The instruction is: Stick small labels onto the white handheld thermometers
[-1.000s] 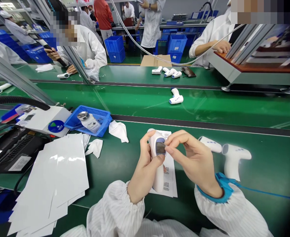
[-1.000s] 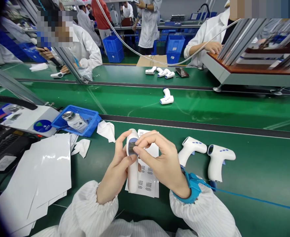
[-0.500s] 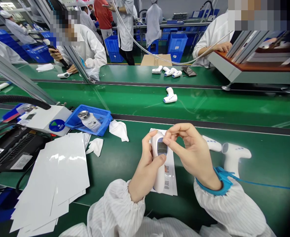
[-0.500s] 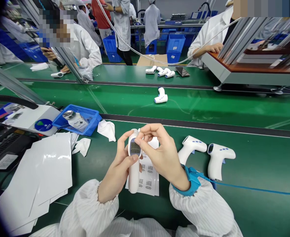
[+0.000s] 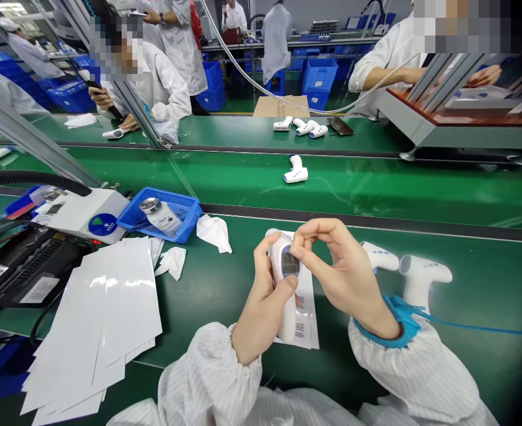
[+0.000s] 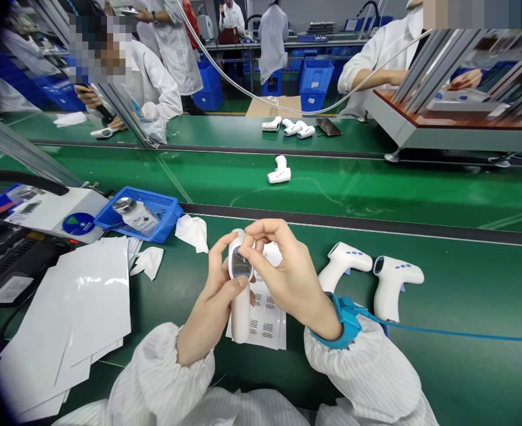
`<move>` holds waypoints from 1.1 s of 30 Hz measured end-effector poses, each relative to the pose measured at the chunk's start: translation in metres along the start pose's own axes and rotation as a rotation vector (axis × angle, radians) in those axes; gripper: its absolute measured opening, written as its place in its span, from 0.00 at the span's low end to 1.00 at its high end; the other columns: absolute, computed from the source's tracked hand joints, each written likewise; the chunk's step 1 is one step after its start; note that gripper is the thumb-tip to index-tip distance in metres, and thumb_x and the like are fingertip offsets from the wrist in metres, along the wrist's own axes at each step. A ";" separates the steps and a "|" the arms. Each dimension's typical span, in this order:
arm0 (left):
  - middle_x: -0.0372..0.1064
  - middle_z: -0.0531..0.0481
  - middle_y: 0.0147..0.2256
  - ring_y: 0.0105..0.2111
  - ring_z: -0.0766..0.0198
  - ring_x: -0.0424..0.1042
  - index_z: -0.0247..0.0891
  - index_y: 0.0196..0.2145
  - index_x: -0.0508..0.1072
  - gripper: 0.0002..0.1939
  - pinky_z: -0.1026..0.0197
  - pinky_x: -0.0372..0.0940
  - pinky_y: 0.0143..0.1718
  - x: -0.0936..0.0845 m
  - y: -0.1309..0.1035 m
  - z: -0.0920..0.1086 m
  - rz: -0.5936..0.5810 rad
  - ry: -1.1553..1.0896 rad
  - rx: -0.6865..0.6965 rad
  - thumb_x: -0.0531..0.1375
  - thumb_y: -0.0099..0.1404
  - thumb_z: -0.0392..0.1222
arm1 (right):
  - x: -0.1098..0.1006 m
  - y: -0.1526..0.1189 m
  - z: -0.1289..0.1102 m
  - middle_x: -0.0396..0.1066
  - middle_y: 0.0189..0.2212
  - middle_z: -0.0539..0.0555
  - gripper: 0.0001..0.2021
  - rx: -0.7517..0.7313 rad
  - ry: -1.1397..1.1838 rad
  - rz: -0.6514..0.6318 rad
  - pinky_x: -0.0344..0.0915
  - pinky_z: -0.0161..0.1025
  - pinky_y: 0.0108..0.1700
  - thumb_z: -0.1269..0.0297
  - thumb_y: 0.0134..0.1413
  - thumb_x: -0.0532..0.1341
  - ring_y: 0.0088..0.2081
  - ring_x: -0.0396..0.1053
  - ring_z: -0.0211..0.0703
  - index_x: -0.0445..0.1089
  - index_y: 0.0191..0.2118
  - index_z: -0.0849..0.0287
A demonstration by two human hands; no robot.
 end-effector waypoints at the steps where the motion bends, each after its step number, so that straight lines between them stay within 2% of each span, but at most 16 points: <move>1: 0.53 0.53 0.59 0.32 0.69 0.64 0.61 0.58 0.51 0.28 0.59 0.64 0.38 0.000 0.000 0.000 0.000 0.001 0.003 0.53 0.67 0.36 | 0.000 0.000 -0.001 0.69 0.32 0.47 0.10 -0.006 -0.013 0.000 0.65 0.38 0.39 0.72 0.57 0.61 0.33 0.65 0.36 0.63 0.42 0.53; 7: 0.50 0.50 0.61 0.35 0.66 0.66 0.59 0.59 0.51 0.28 0.59 0.65 0.36 0.000 0.000 0.000 0.020 0.026 0.018 0.54 0.66 0.39 | -0.001 -0.001 -0.005 0.69 0.32 0.46 0.10 -0.030 -0.113 0.035 0.65 0.39 0.40 0.71 0.57 0.62 0.33 0.66 0.37 0.63 0.42 0.52; 12: 0.47 0.52 0.63 0.34 0.69 0.66 0.59 0.58 0.52 0.27 0.61 0.65 0.37 0.002 -0.001 0.001 0.034 -0.008 0.033 0.54 0.66 0.37 | -0.001 -0.003 -0.007 0.69 0.32 0.47 0.10 -0.045 -0.227 0.072 0.65 0.42 0.41 0.72 0.56 0.61 0.34 0.67 0.39 0.63 0.41 0.52; 17: 0.52 0.53 0.60 0.35 0.69 0.65 0.61 0.58 0.52 0.27 0.62 0.65 0.37 0.002 0.000 0.001 0.037 0.000 0.051 0.54 0.67 0.38 | -0.001 -0.006 -0.008 0.70 0.33 0.48 0.10 -0.056 -0.251 0.112 0.66 0.42 0.40 0.72 0.55 0.61 0.35 0.67 0.40 0.63 0.41 0.52; 22: 0.60 0.53 0.51 0.34 0.68 0.64 0.60 0.59 0.51 0.26 0.61 0.64 0.38 0.002 -0.001 0.001 0.023 0.013 0.068 0.55 0.68 0.40 | -0.001 -0.009 -0.008 0.70 0.33 0.48 0.10 -0.075 -0.287 0.149 0.66 0.43 0.41 0.71 0.56 0.61 0.35 0.67 0.40 0.63 0.41 0.51; 25: 0.61 0.53 0.47 0.37 0.66 0.64 0.59 0.58 0.53 0.26 0.61 0.63 0.40 -0.001 -0.003 0.001 0.050 -0.001 0.093 0.55 0.67 0.39 | -0.008 -0.006 -0.010 0.69 0.38 0.50 0.13 -0.071 -0.315 0.210 0.66 0.45 0.45 0.68 0.53 0.64 0.41 0.68 0.44 0.64 0.43 0.52; 26: 0.61 0.53 0.47 0.38 0.65 0.64 0.59 0.57 0.54 0.26 0.61 0.63 0.41 -0.001 -0.003 0.001 0.053 -0.014 0.102 0.56 0.66 0.38 | -0.008 -0.004 -0.009 0.69 0.40 0.51 0.13 -0.040 -0.296 0.184 0.66 0.45 0.46 0.67 0.52 0.65 0.44 0.68 0.45 0.64 0.44 0.52; 28: 0.61 0.52 0.45 0.37 0.65 0.64 0.56 0.56 0.55 0.24 0.61 0.64 0.39 -0.001 -0.002 0.002 0.040 -0.058 0.126 0.56 0.65 0.39 | -0.002 0.002 -0.003 0.70 0.41 0.51 0.09 0.059 -0.207 0.053 0.66 0.44 0.47 0.66 0.53 0.64 0.45 0.68 0.45 0.67 0.41 0.52; 30: 0.61 0.52 0.41 0.35 0.65 0.65 0.53 0.53 0.56 0.20 0.61 0.65 0.37 0.000 0.002 0.002 0.033 -0.109 0.144 0.56 0.65 0.43 | 0.004 0.005 0.000 0.71 0.37 0.49 0.03 0.147 -0.109 -0.066 0.67 0.41 0.45 0.67 0.54 0.63 0.42 0.70 0.42 0.70 0.35 0.53; 33: 0.61 0.53 0.38 0.35 0.65 0.66 0.49 0.48 0.58 0.13 0.61 0.66 0.36 -0.004 0.008 0.003 0.092 -0.121 0.146 0.54 0.67 0.49 | 0.005 0.008 0.000 0.71 0.33 0.48 0.03 0.186 -0.041 -0.070 0.67 0.38 0.42 0.68 0.53 0.65 0.38 0.70 0.40 0.71 0.29 0.54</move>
Point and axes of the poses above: each hand's wrist, its own y-axis towards the middle knuckle, its own x-axis out of the palm, z = x × y, the point moved 7 cm from there along y, towards the middle knuckle
